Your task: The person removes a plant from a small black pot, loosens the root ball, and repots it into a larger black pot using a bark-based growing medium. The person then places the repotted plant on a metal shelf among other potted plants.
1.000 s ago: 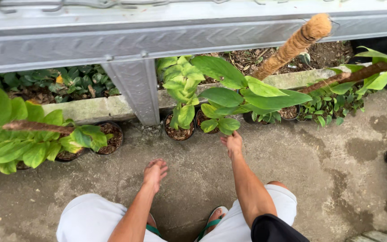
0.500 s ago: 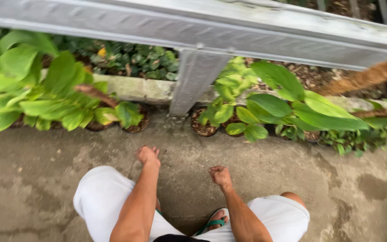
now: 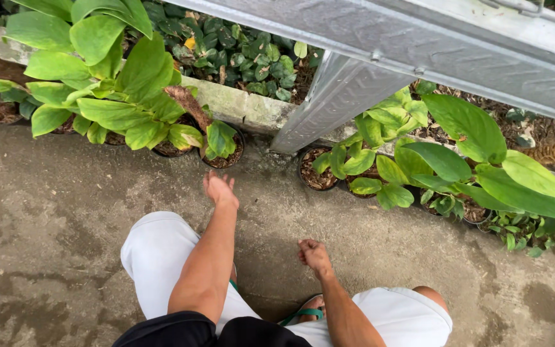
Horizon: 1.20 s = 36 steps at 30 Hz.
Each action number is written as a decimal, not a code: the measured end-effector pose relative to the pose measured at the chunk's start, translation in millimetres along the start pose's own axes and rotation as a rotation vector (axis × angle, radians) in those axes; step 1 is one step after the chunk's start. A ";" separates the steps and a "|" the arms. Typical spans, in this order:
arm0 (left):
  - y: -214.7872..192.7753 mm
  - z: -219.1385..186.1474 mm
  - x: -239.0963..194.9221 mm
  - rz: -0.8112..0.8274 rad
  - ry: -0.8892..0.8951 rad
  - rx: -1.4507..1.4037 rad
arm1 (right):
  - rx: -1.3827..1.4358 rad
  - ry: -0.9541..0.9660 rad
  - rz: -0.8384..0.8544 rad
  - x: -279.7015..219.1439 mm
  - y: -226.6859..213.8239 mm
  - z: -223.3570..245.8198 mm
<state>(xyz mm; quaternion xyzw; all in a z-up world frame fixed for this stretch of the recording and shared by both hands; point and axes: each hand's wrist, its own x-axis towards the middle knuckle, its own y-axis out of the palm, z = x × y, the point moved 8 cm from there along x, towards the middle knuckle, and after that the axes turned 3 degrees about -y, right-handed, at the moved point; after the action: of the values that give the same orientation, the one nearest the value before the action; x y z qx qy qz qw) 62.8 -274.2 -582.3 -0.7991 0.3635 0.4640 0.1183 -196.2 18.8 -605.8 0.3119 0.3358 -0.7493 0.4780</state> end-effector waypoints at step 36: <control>-32.5 -83.0 116.9 -0.166 0.193 -0.174 | 0.097 -0.003 0.001 -5.8 3.8 8.8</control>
<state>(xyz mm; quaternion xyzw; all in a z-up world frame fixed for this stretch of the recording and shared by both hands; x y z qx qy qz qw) 175.3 -350.0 -638.9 -0.8745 0.2643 0.4035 0.0512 -192.0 13.4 -596.8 0.3338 0.2984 -0.7649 0.4631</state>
